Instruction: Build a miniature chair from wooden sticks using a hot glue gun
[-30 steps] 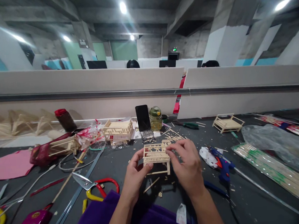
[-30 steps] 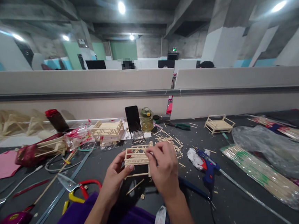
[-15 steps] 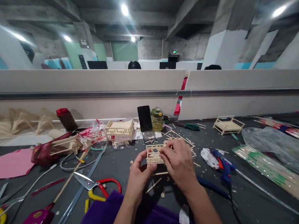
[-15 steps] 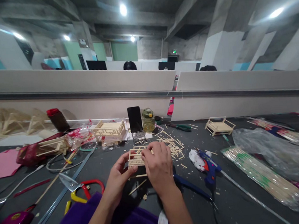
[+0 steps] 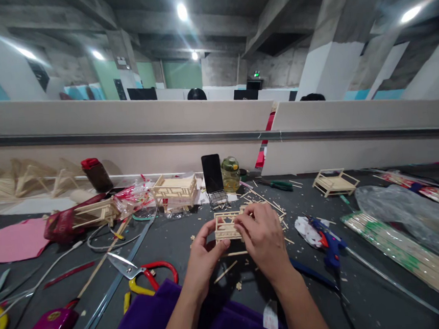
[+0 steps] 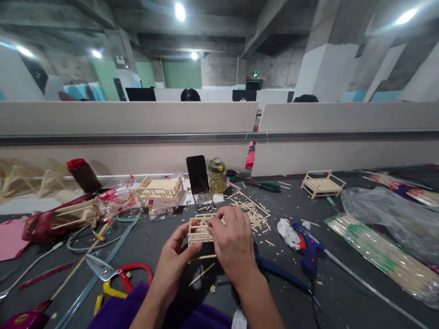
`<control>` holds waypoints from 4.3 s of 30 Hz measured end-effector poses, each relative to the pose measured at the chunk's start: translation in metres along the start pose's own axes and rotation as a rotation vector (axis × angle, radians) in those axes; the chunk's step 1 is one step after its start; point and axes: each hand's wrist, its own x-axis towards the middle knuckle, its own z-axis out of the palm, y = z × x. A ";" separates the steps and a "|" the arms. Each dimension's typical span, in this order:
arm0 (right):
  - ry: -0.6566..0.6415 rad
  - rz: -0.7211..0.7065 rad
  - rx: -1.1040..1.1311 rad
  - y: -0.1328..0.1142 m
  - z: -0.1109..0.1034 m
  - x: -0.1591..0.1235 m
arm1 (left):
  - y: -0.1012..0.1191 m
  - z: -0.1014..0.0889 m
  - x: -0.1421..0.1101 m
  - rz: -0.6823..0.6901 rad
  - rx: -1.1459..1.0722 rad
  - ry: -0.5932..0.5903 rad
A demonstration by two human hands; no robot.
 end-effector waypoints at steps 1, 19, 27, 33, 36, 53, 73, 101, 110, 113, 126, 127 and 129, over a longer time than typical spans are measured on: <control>0.002 0.003 0.004 0.000 0.000 0.000 | 0.000 0.000 0.000 -0.001 0.002 0.002; 0.028 -0.011 0.006 0.003 0.002 0.001 | 0.000 0.000 0.000 -0.001 0.016 0.004; 0.023 -0.016 -0.004 0.003 0.002 0.001 | 0.002 0.001 0.000 -0.004 0.023 0.007; 0.020 -0.016 0.023 0.003 0.001 0.000 | 0.002 0.001 0.000 -0.003 0.009 0.012; 0.012 -0.002 0.046 0.003 0.000 0.000 | 0.001 0.001 0.000 -0.006 0.000 0.007; 0.010 -0.018 0.007 0.004 0.002 0.001 | -0.001 0.001 0.001 -0.004 0.001 -0.008; -0.196 0.778 1.190 0.026 -0.011 -0.027 | 0.003 -0.003 0.007 0.000 0.095 -0.101; -0.161 0.831 1.230 0.027 0.001 -0.033 | 0.008 0.001 0.020 -0.130 -0.017 -0.224; -0.175 0.826 1.224 0.028 -0.001 -0.033 | 0.007 0.000 0.020 -0.128 -0.006 -0.237; -0.186 0.818 1.206 0.028 -0.002 -0.033 | 0.006 0.000 0.020 -0.117 0.005 -0.243; -0.029 0.789 0.899 0.017 0.006 -0.035 | 0.010 0.001 0.017 -0.134 -0.020 -0.208; -0.028 0.795 0.919 0.016 0.007 -0.035 | 0.011 0.001 0.017 -0.134 -0.022 -0.212; -0.021 0.808 0.948 0.015 0.007 -0.035 | 0.011 0.001 0.017 -0.135 -0.022 -0.215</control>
